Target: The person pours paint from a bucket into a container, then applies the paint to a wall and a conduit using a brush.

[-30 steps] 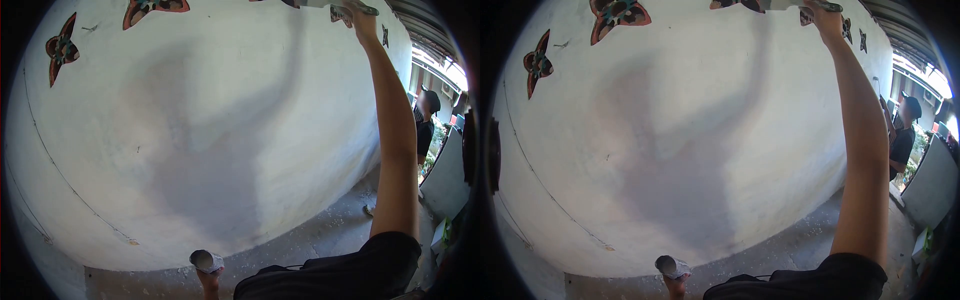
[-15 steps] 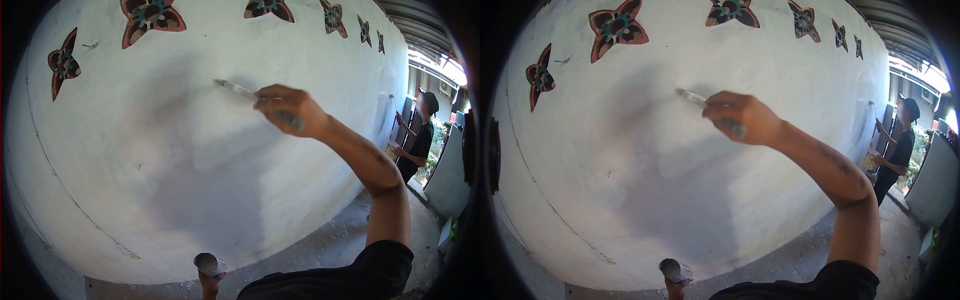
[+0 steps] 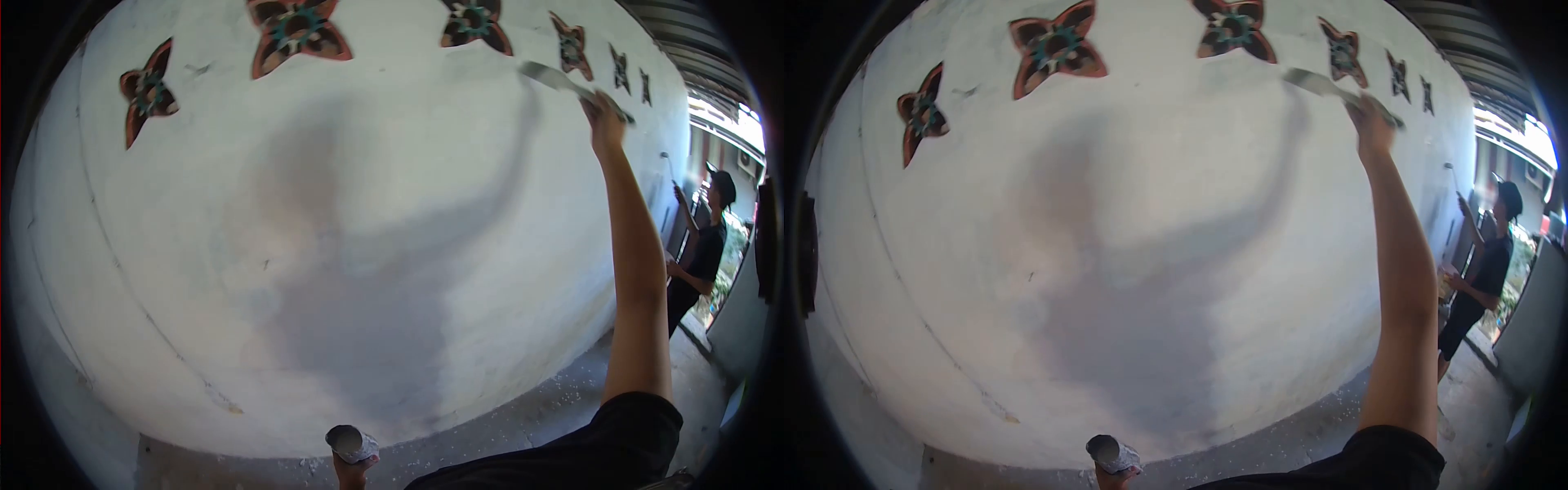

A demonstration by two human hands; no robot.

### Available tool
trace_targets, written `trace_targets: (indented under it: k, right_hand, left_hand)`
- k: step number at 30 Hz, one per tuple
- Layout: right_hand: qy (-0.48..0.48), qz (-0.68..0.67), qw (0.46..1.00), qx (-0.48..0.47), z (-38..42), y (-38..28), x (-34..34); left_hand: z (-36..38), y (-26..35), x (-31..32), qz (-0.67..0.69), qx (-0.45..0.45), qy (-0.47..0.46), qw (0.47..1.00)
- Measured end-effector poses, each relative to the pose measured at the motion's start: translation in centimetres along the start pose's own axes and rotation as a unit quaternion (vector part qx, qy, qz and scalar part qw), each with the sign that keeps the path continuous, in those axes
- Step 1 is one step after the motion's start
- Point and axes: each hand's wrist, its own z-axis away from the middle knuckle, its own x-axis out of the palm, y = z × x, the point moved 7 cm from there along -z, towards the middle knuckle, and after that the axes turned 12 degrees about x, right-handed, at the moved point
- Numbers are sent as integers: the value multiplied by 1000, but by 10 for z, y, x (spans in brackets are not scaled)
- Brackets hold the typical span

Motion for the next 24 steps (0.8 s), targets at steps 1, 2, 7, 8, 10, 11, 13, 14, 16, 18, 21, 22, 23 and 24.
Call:
trace_targets:
  k: [1, 2, 7, 8, 10, 11, 13, 14, 16, 18, 21, 22, 23, 24]
  right_hand:
    - [-10, -13, 1000, 3, 11, 23, -38]
    - [-33, -58, 997, 23, 45, 47, -68]
    - [6, 329, 940, 84, 336, 173, -271]
    - [-8, 474, 878, 67, 404, 189, -312]
    - [9, 729, 682, -48, 536, 177, -359]
    - [51, 682, 722, 104, 587, 168, -401]
    - [-72, 847, 517, 96, 669, 154, -542]
    - [-110, 806, 578, 66, 704, 112, -534]
    - [-130, 841, 480, 215, 744, 62, -523]
    - [-155, 850, 415, 285, 758, 34, -524]
    - [-176, 853, 362, 334, 761, 11, -512]
    - [-177, 852, 348, 348, 760, 7, -511]
    - [-184, 852, 333, 360, 758, 4, -510]
    - [-190, 851, 321, 370, 757, 0, -510]
  left_hand:
    - [7, -2, -9, 0, -1, 19, 1000]
    - [12, -1, -11, -5, -4, 12, 1000]
    - [32, 34, -31, 6, -25, 54, 998]
    - [38, 34, -41, -7, -53, 60, 997]
    - [43, 29, -63, -34, -1, 62, 997]
    - [44, 24, -69, -48, -16, 64, 997]
    - [49, 43, -84, -61, -47, 78, 994]
    - [45, 67, -87, -121, -43, 89, 988]
    - [45, 70, -94, -171, -41, 85, 981]
    - [52, 47, -100, -103, 19, 104, 989]
    - [47, 44, -99, -29, -27, 125, 991]
    - [39, 38, -97, -26, -22, 117, 993]
    - [41, 34, -98, -20, -3, 134, 991]
    - [50, 35, -98, -17, 12, 150, 988]
